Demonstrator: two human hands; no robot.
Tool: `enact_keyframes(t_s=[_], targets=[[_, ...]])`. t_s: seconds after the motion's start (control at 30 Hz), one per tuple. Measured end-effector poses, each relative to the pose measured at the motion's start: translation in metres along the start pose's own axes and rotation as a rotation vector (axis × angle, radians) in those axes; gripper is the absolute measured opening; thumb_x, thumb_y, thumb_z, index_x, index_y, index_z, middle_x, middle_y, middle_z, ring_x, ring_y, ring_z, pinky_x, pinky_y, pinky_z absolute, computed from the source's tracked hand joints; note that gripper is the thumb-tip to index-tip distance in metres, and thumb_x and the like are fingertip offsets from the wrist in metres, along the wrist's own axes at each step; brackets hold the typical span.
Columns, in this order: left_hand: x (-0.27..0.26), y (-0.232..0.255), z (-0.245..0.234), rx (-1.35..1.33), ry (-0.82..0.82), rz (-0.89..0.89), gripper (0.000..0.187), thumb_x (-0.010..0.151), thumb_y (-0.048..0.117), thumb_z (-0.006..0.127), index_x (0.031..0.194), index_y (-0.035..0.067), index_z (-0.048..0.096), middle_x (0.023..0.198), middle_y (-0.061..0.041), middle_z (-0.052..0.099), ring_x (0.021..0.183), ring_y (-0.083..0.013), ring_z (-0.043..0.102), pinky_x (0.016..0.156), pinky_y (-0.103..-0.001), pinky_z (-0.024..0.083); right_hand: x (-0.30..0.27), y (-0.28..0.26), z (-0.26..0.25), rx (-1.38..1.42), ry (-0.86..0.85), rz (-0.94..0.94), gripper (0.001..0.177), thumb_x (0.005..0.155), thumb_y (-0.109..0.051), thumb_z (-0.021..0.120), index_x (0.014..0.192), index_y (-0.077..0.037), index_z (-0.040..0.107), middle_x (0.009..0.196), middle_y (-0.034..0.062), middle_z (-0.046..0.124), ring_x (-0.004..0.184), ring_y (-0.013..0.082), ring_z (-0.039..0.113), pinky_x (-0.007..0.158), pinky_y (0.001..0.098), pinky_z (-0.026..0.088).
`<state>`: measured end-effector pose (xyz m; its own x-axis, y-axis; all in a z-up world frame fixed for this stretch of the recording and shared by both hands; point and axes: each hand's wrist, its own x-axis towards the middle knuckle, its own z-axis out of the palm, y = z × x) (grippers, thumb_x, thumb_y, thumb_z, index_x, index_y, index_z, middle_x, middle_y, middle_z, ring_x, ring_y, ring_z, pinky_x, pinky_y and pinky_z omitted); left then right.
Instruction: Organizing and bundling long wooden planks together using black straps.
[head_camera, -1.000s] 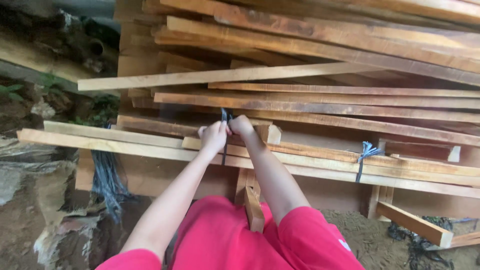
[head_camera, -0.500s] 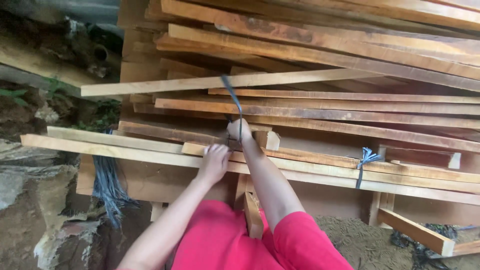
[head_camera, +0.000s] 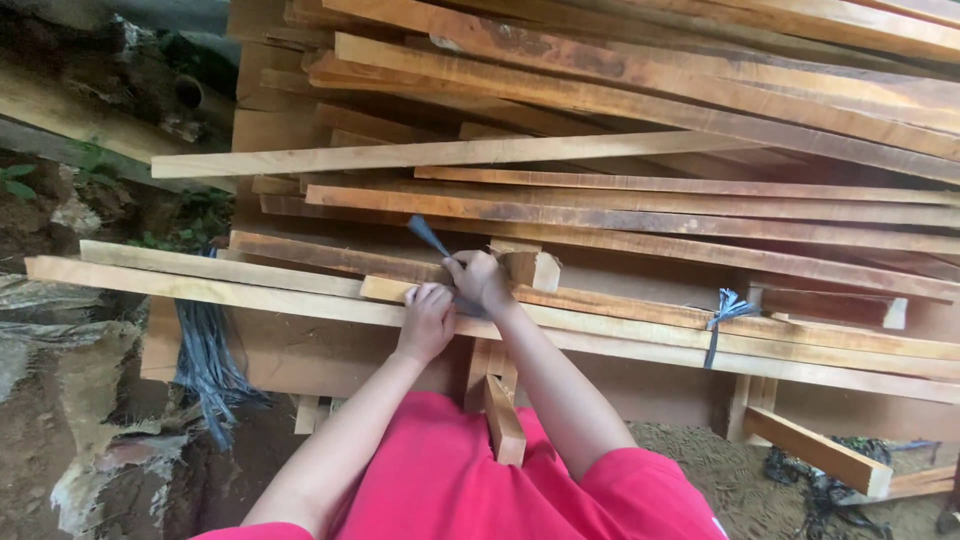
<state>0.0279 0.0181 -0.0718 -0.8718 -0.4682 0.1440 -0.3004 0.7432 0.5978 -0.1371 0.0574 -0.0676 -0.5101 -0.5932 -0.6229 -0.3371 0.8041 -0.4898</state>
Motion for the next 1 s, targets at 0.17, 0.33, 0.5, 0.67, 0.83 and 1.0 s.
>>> enact_keyframes(t_s=[0.17,0.33,0.5,0.67,0.83,1.0], targets=[[0.000,-0.002,-0.003,-0.139,-0.028,-0.063,0.013,0.099,0.017,0.047,0.097,0.018,0.060,0.098,0.000,0.062,0.109,-0.0234,0.059,0.099,-0.042,0.037,-0.002,0.020,0.021,0.060,0.338,-0.198,0.028,0.094,-0.045,0.066,0.075,-0.027,0.075,0.062,0.0016,0.069,0.074,0.0264,0.074,0.065,0.0349,0.059],[-0.003,-0.009,-0.001,-0.226,-0.022,-0.074,0.022,0.107,0.022,0.040,0.104,0.017,0.061,0.103,-0.002,0.063,0.110,-0.0269,0.060,0.100,-0.042,0.038,0.000,0.021,0.028,-0.126,0.653,-0.371,0.030,0.092,-0.050,0.068,0.069,-0.030,0.071,0.054,-0.0006,0.064,0.062,0.0223,0.071,0.055,0.0302,0.055],[-0.007,-0.003,-0.017,-0.129,-0.065,0.077,0.035,0.095,0.015,0.060,0.130,0.013,0.062,0.129,-0.010,0.064,0.124,-0.0283,0.059,0.103,-0.044,0.040,-0.016,0.007,0.010,-0.057,0.433,-0.288,0.025,0.096,-0.045,0.064,0.080,-0.029,0.075,0.068,0.0027,0.072,0.077,0.0265,0.075,0.065,0.0386,0.060],[-0.008,-0.012,-0.028,-0.194,-0.022,0.181,0.056,0.087,-0.001,0.055,0.143,0.008,0.057,0.142,-0.015,0.060,0.128,-0.0334,0.058,0.104,-0.044,0.045,-0.018,0.005,0.009,-0.081,0.449,-0.297,0.027,0.097,-0.046,0.063,0.080,-0.028,0.075,0.065,0.0012,0.071,0.073,0.0259,0.075,0.063,0.0369,0.060],[0.000,-0.018,-0.040,-0.221,-0.005,0.251,0.040,0.094,0.003,0.053,0.128,0.014,0.069,0.134,-0.010,0.066,0.118,-0.0324,0.065,0.097,-0.044,0.051,-0.017,0.008,0.011,-0.099,0.452,-0.291,0.023,0.097,-0.046,0.063,0.085,-0.031,0.076,0.067,-0.0008,0.073,0.075,0.0235,0.076,0.066,0.0357,0.061],[0.007,-0.032,-0.030,-0.335,-0.027,0.110,0.018,0.099,0.016,0.063,0.109,0.015,0.078,0.111,-0.007,0.077,0.103,-0.0293,0.072,0.089,-0.041,0.054,-0.017,0.008,0.015,-0.104,0.481,-0.294,0.026,0.098,-0.047,0.063,0.089,-0.028,0.078,0.069,0.0024,0.074,0.075,0.0258,0.076,0.066,0.0374,0.061]])
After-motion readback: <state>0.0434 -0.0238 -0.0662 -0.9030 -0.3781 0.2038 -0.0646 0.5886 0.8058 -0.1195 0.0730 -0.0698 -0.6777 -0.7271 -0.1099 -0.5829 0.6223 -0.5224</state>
